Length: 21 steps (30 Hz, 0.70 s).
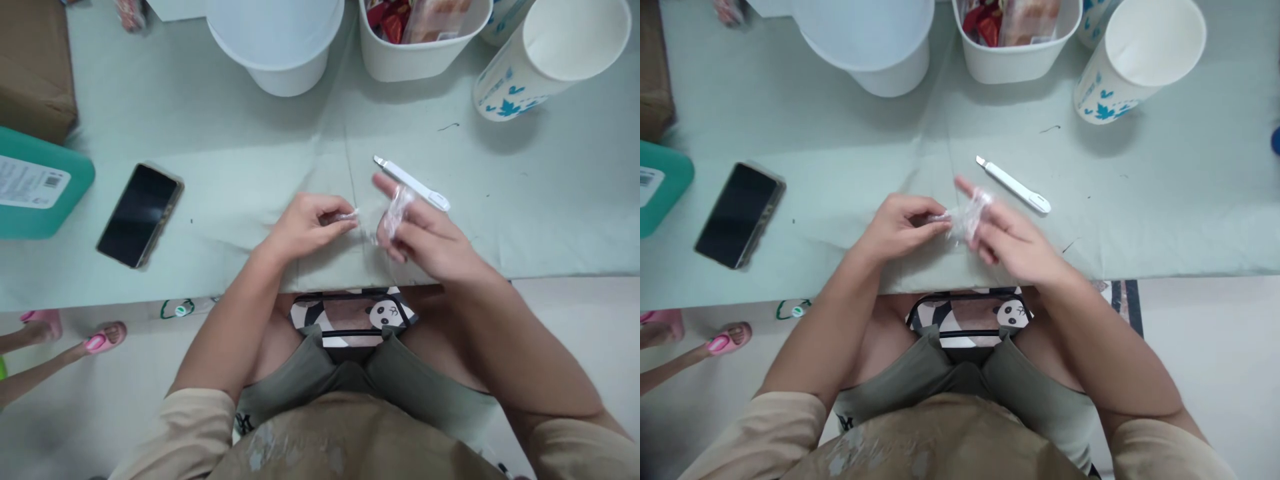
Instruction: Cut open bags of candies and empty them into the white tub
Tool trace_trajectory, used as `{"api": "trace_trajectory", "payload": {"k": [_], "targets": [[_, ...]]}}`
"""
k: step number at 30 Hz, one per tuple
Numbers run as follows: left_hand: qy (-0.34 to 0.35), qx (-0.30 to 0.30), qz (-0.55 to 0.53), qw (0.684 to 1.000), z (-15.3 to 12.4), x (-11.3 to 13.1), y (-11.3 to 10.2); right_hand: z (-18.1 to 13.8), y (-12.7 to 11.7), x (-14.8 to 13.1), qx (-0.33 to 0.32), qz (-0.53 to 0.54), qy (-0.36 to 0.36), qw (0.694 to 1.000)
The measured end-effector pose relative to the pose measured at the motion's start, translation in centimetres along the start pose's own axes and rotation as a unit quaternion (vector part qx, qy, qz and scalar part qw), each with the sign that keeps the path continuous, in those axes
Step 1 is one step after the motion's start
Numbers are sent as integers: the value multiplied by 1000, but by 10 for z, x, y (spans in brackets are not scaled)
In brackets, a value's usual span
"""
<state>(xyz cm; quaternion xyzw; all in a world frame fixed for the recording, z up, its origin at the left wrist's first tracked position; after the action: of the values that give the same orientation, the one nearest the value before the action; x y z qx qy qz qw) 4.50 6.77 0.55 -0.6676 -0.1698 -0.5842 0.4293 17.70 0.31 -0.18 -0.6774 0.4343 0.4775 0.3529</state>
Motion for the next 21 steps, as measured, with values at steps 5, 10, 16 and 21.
{"api": "trace_trajectory", "payload": {"k": [5,10,16,21], "targets": [[88,108,-58,989,0,15,-12,9,-3,3,49,-272,-8,961],[41,82,-99,991,2,9,-1,2,32,-19,-108,-189,-94,972],[-13,12,-133,991,2,4,7,6,13,-21,-49,-153,-117,980],[-95,-1,-162,982,2,-9,9,7,-2,-24,79,-171,-194,963]]}}
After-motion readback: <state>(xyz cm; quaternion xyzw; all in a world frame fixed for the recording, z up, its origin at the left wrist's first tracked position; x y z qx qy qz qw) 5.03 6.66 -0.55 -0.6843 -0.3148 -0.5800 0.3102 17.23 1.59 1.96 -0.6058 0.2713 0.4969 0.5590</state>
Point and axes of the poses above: each hand's wrist, its own z-axis towards the middle knuckle, its own y-axis out of the palm, x = y × z, the point moved 9 cm from there along z, towards the middle knuckle, and after that the axes turned 1 degree about z, right-handed, at the moved point
